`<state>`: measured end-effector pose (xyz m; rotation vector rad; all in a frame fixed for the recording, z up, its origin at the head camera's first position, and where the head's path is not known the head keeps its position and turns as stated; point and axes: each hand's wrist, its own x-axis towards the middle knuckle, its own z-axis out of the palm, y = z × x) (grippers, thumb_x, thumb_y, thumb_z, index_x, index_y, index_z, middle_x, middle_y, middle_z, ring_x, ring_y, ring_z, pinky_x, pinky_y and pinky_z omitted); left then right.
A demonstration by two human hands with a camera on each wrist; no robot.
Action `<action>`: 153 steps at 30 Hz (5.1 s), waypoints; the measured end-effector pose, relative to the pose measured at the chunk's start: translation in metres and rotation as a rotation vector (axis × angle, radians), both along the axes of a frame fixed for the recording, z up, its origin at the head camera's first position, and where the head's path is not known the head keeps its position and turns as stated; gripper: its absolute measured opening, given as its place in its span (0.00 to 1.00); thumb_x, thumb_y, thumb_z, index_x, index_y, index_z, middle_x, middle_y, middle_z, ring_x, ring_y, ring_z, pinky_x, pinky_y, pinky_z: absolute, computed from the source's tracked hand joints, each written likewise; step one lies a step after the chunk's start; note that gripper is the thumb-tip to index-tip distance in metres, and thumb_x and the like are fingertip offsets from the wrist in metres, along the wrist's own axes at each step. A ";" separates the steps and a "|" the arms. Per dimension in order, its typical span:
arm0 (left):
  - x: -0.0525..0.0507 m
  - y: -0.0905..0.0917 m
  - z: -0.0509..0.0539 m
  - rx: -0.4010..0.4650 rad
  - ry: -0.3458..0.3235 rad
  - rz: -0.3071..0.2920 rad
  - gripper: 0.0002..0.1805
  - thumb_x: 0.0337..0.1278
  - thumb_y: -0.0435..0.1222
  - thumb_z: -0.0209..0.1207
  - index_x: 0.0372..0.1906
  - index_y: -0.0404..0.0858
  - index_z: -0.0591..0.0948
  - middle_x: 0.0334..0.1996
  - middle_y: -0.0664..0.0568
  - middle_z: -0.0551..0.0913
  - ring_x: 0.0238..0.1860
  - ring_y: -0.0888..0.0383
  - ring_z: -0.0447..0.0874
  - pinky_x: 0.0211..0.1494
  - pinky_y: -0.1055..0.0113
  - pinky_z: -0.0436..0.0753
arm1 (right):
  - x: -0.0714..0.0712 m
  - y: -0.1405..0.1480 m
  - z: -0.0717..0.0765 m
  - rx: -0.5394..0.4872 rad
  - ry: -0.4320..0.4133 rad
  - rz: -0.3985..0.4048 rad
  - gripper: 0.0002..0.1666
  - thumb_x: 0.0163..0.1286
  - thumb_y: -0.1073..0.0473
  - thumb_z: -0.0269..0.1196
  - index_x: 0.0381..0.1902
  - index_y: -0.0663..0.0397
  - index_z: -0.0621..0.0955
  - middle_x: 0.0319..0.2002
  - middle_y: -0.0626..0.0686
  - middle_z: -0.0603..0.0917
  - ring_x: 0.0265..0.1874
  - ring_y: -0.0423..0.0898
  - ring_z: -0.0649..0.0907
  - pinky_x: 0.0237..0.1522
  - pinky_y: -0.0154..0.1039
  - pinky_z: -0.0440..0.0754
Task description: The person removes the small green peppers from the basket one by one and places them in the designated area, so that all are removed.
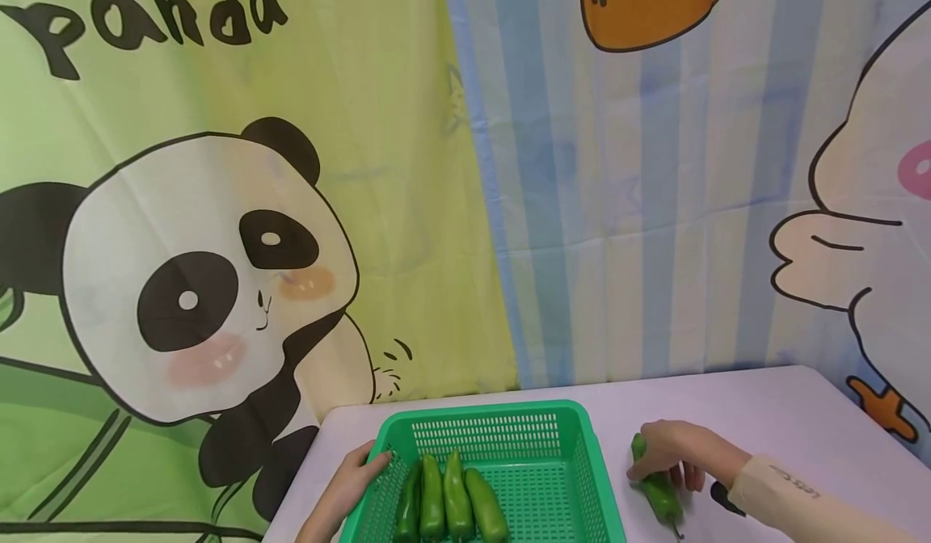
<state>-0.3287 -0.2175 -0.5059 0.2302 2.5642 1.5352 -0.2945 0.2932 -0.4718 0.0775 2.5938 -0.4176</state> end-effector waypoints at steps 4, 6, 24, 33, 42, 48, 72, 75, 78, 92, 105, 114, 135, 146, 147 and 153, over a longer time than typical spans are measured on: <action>-0.001 0.001 0.000 -0.005 0.001 -0.003 0.29 0.72 0.46 0.54 0.66 0.28 0.74 0.45 0.43 0.84 0.36 0.57 0.82 0.37 0.62 0.83 | -0.002 0.000 0.000 0.015 -0.002 0.000 0.31 0.61 0.34 0.69 0.35 0.55 0.73 0.25 0.58 0.81 0.23 0.51 0.86 0.31 0.46 0.89; -0.001 0.001 0.000 -0.010 -0.002 -0.003 0.29 0.71 0.46 0.54 0.66 0.28 0.74 0.44 0.43 0.85 0.36 0.57 0.83 0.37 0.62 0.83 | -0.003 0.000 0.000 0.018 -0.001 0.003 0.31 0.61 0.34 0.69 0.36 0.55 0.73 0.25 0.58 0.81 0.23 0.51 0.86 0.31 0.46 0.89; -0.001 0.001 0.000 -0.005 -0.005 0.001 0.29 0.71 0.46 0.54 0.66 0.27 0.74 0.45 0.42 0.85 0.37 0.57 0.84 0.37 0.63 0.85 | -0.005 0.001 0.028 0.001 0.027 0.053 0.33 0.63 0.32 0.66 0.35 0.58 0.80 0.27 0.56 0.83 0.25 0.51 0.86 0.30 0.48 0.88; 0.000 0.000 0.001 0.014 -0.019 0.003 0.30 0.71 0.46 0.53 0.67 0.27 0.72 0.44 0.42 0.85 0.36 0.56 0.85 0.36 0.60 0.86 | -0.006 0.001 0.057 -0.016 0.076 0.107 0.31 0.64 0.31 0.64 0.37 0.55 0.81 0.28 0.54 0.83 0.23 0.50 0.85 0.26 0.47 0.87; 0.000 0.001 0.002 0.009 -0.003 -0.002 0.29 0.72 0.45 0.54 0.66 0.27 0.73 0.45 0.42 0.85 0.36 0.57 0.84 0.37 0.62 0.84 | -0.004 -0.011 0.085 -0.080 0.149 0.150 0.27 0.65 0.34 0.65 0.37 0.52 0.82 0.29 0.51 0.82 0.27 0.48 0.83 0.27 0.47 0.85; -0.001 0.001 0.001 0.004 0.010 -0.008 0.29 0.71 0.45 0.54 0.66 0.27 0.74 0.45 0.41 0.85 0.36 0.57 0.84 0.37 0.63 0.84 | -0.002 -0.030 0.103 -0.115 0.179 0.160 0.26 0.64 0.36 0.67 0.38 0.52 0.82 0.30 0.52 0.82 0.28 0.48 0.83 0.27 0.46 0.85; 0.000 0.000 0.000 0.022 -0.009 -0.007 0.28 0.71 0.46 0.54 0.64 0.28 0.75 0.42 0.43 0.85 0.35 0.56 0.85 0.36 0.62 0.85 | -0.006 -0.108 0.110 -0.204 0.242 0.371 0.25 0.60 0.43 0.73 0.47 0.51 0.83 0.45 0.53 0.85 0.39 0.51 0.85 0.41 0.50 0.83; 0.001 0.000 -0.001 0.012 -0.005 -0.001 0.28 0.71 0.45 0.54 0.64 0.28 0.75 0.43 0.43 0.85 0.35 0.57 0.84 0.36 0.62 0.84 | -0.008 -0.116 0.102 -0.227 0.252 0.383 0.24 0.60 0.44 0.73 0.48 0.51 0.83 0.45 0.52 0.86 0.44 0.51 0.84 0.47 0.51 0.83; 0.001 0.000 -0.001 0.007 0.003 0.001 0.27 0.71 0.45 0.54 0.63 0.28 0.76 0.43 0.43 0.85 0.35 0.57 0.84 0.36 0.62 0.84 | -0.010 -0.125 0.092 -0.267 0.250 0.372 0.24 0.60 0.46 0.73 0.48 0.52 0.83 0.44 0.52 0.85 0.43 0.50 0.84 0.45 0.50 0.83; 0.001 0.001 0.001 0.001 0.008 -0.001 0.27 0.71 0.45 0.54 0.63 0.28 0.76 0.43 0.43 0.85 0.35 0.58 0.83 0.37 0.63 0.84 | -0.006 -0.163 0.059 -0.362 0.131 0.256 0.20 0.63 0.50 0.72 0.49 0.51 0.82 0.41 0.50 0.84 0.34 0.49 0.85 0.34 0.48 0.86; 0.000 0.000 0.000 0.012 0.004 0.003 0.28 0.71 0.45 0.54 0.64 0.28 0.75 0.44 0.42 0.85 0.37 0.56 0.85 0.37 0.62 0.85 | -0.065 -0.167 -0.057 -0.483 0.044 0.329 0.30 0.50 0.28 0.73 0.42 0.40 0.84 0.41 0.46 0.82 0.26 0.46 0.85 0.20 0.44 0.84; 0.001 0.000 -0.001 0.015 0.004 0.000 0.28 0.71 0.46 0.54 0.64 0.28 0.75 0.44 0.42 0.85 0.37 0.56 0.85 0.37 0.62 0.85 | -0.038 -0.194 -0.031 -0.301 0.031 0.313 0.22 0.57 0.32 0.71 0.28 0.43 0.84 0.25 0.49 0.82 0.22 0.47 0.83 0.20 0.43 0.84; 0.000 0.001 -0.001 -0.014 0.019 0.005 0.28 0.72 0.46 0.54 0.65 0.29 0.75 0.46 0.41 0.85 0.38 0.56 0.85 0.38 0.62 0.85 | -0.084 -0.196 -0.093 -0.487 -0.156 0.134 0.34 0.40 0.31 0.79 0.29 0.52 0.81 0.33 0.58 0.82 0.25 0.59 0.86 0.23 0.52 0.86; 0.000 0.000 -0.001 -0.006 0.008 0.011 0.29 0.71 0.46 0.54 0.65 0.29 0.74 0.46 0.41 0.85 0.38 0.56 0.85 0.38 0.61 0.86 | -0.083 -0.198 -0.095 -0.481 -0.158 0.099 0.43 0.44 0.33 0.79 0.50 0.51 0.76 0.44 0.58 0.79 0.27 0.60 0.85 0.24 0.53 0.86; 0.000 0.000 -0.001 -0.006 0.010 0.011 0.29 0.71 0.46 0.54 0.65 0.29 0.75 0.46 0.41 0.85 0.37 0.56 0.85 0.38 0.61 0.86 | -0.079 -0.198 -0.090 -0.483 -0.163 0.092 0.42 0.45 0.34 0.79 0.50 0.51 0.77 0.44 0.58 0.79 0.28 0.60 0.85 0.25 0.52 0.86; -0.001 0.000 -0.002 -0.013 0.014 0.013 0.28 0.71 0.46 0.54 0.64 0.29 0.75 0.46 0.42 0.85 0.38 0.56 0.84 0.38 0.62 0.85 | -0.066 -0.196 -0.071 -0.508 -0.195 0.053 0.38 0.46 0.40 0.80 0.48 0.53 0.78 0.40 0.60 0.82 0.30 0.60 0.86 0.28 0.52 0.87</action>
